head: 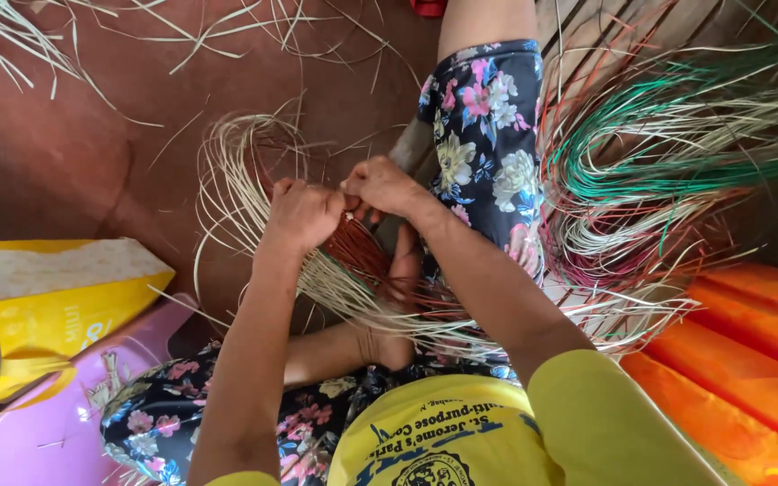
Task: The person is weaving a basket or mat using dried plant fibers, carefully intertwining the strands to build the structure.
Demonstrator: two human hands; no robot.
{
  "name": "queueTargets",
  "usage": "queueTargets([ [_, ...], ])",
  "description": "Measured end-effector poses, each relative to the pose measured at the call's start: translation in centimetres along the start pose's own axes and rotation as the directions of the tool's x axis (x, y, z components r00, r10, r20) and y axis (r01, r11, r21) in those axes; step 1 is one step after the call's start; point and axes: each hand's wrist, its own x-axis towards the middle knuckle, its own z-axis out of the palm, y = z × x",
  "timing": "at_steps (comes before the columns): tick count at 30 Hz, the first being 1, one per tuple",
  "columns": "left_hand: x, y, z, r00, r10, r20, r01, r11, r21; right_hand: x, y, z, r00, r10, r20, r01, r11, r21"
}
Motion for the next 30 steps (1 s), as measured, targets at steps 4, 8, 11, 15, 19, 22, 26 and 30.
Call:
queueTargets([
  [4, 2.0, 4.3, -6.9, 0.843, -0.307, 0.442, 0.307, 0.949, 0.073, -0.1, 0.9, 0.6, 1.000, -0.012, 0.020, 0.015, 0.986, -0.165],
  [8, 2.1, 2.8, -6.1, 0.819, -0.329, 0.470, 0.310, 0.943, 0.120, 1.1, 2.3, 1.3, 0.994, -0.106, 0.015, 0.107, 0.971, -0.216],
  [11, 0.3, 1.6, -4.4, 0.876, -0.362, 0.318, 0.332, 0.932, 0.147, -0.3, 0.9, 0.9, 0.993, -0.107, 0.058, 0.119, 0.958, -0.261],
  [15, -3.6, 1.9, -1.8, 0.790, -0.007, -0.613, 0.139, 0.976, 0.169, -0.4, 0.5, 0.6, 0.984, -0.106, 0.145, 0.143, 0.951, -0.273],
  [19, -4.5, 4.0, -0.9, 0.817, -0.106, -0.567, 0.223, 0.965, 0.141, 0.3, 1.5, 0.4, 0.978, -0.056, 0.203, 0.087, 0.985, -0.148],
  [22, -4.3, 3.6, 1.9, 0.821, -0.313, -0.478, 0.333, 0.942, -0.044, -0.2, 1.3, 0.3, 0.971, -0.075, 0.227, 0.102, 0.989, -0.107],
  [26, -3.9, 5.1, -1.2, 0.846, -0.420, -0.328, 0.397, 0.908, -0.139, -1.5, 0.5, -0.1, 0.975, -0.093, 0.201, 0.124, 0.981, -0.149],
  [30, -2.3, 7.0, -8.5, 0.951, -0.268, -0.152, 0.167, 0.864, -0.475, -0.7, 2.1, -0.1, 0.976, -0.122, 0.179, 0.141, 0.985, -0.096],
])
